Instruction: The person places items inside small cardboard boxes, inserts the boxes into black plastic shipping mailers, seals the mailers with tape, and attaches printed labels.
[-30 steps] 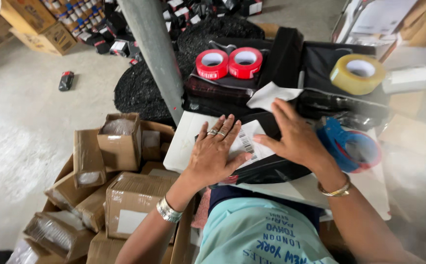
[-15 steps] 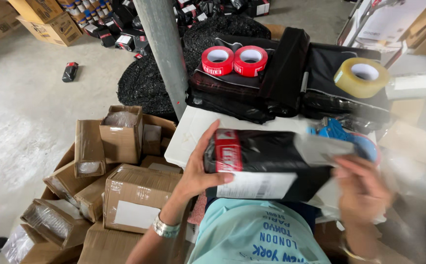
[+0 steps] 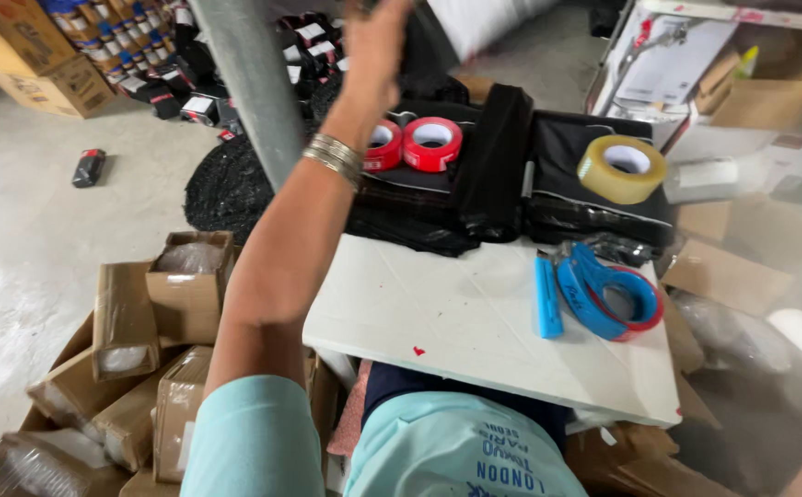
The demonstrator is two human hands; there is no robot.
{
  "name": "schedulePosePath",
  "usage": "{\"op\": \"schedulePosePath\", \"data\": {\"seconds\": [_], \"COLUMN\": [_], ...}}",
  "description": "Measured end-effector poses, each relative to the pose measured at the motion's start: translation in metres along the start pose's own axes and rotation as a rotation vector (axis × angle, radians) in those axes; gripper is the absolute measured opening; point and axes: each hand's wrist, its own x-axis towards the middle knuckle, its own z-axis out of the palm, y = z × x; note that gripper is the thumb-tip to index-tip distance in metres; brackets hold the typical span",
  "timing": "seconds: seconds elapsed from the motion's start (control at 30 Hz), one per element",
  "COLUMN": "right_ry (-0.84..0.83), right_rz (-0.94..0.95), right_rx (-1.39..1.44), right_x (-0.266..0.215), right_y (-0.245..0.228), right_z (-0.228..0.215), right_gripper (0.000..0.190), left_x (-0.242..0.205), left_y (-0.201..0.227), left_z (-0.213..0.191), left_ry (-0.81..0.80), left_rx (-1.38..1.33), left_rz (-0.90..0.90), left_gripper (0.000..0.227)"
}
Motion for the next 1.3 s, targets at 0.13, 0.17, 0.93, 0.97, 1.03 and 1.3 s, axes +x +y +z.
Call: {"op": "schedulePosePath", "data": {"seconds": [0.13, 0.17, 0.93, 0.97, 1.03, 1.3], "right_ry": [-0.036, -0.025, -0.107, -0.017, 0.192, -0.445], "right_rz": [-0.188, -0.212, 0.584, 0.461, -0.200, -0.170], "right_rx": [0.012, -0.047, -1.517, -1.818, -1.226, -1.314], "right_x": [0.074, 0.075, -0.064, -0.054, -0.014, 0.165], "right_y": [-0.014, -0.023, 0.174, 0.157, 0.112, 0.175], "right_z": [0.053, 0.040, -0.291, -0.275, -0.246, -0.092], "right_gripper": [0.027, 0.027, 0.041, 0.051, 0.008, 0.023], "left_x": [-0.025, -0.043, -0.328, -0.327, -0.327, -0.319], "left_y": [-0.020, -0.033, -0.165, -0.167, -0.173, -0.185], "left_z": [0.010, 0.027, 0.276, 0.272, 0.267, 0.275], "left_ry": [0.108, 0.009, -1.597, -1.629, -1.678, -1.612], "left_rx": [0.311, 0.383, 0.620, 0.652, 0.699, 0.727], "left_rz": [-0.290, -0.290, -0.124, -0.111, -0.118, -0.105], "left_gripper": [0.111, 0.112, 0.046, 0.047, 0.048, 0.053]}}
